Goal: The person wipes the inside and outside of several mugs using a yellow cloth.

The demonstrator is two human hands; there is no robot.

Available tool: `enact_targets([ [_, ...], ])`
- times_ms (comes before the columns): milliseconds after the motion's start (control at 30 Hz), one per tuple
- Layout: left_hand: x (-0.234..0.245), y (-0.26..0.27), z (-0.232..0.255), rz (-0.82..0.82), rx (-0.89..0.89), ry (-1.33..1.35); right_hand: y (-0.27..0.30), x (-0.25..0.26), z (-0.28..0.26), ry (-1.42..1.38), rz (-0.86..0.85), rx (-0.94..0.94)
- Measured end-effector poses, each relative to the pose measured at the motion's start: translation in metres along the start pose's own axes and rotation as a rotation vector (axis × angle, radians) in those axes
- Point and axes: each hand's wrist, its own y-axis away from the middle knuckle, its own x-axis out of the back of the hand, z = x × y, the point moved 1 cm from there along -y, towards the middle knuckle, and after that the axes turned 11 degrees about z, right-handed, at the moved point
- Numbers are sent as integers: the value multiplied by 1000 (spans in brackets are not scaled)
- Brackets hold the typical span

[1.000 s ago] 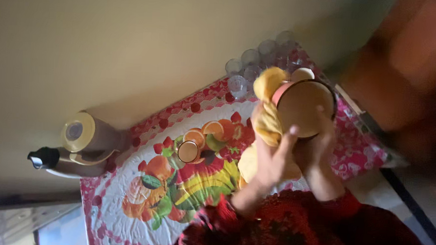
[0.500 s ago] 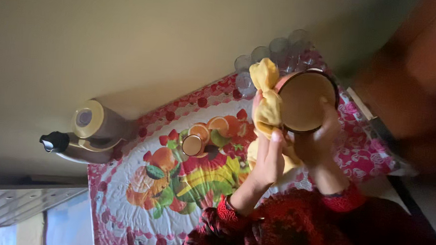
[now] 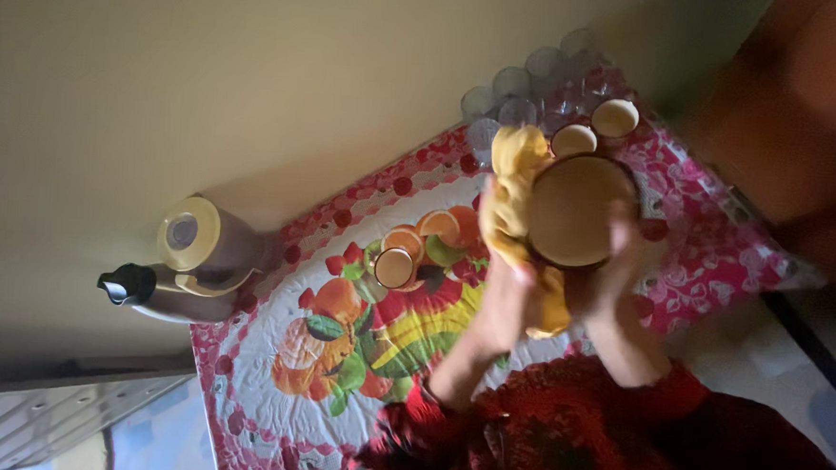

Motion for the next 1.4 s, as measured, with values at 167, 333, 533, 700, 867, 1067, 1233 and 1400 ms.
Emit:
enact_targets([
  [167, 56, -35, -10, 141, -37, 126, 24, 17, 46, 76, 102, -92],
  [333, 44, 7, 2, 54, 90, -71, 6, 27, 54, 85, 55, 50],
  [533, 65, 11, -32, 1, 351, 419, 3, 62, 64, 338, -16, 52],
  [700, 110, -24, -55, -223, 504, 345, -6, 40, 30, 539, -264, 38],
  [867, 97, -40, -34, -523, 353, -185, -33, 16, 3, 719, -485, -91],
  [1067, 63, -39, -39, -205, 568, 104, -48, 33, -24, 833, -395, -489],
  [1233, 49, -32, -55, 88, 703, 372, -40, 16, -35, 327, -530, -656],
  [1400, 35, -27, -58, 436, 684, 486, -18, 10, -22, 51, -471, -200],
])
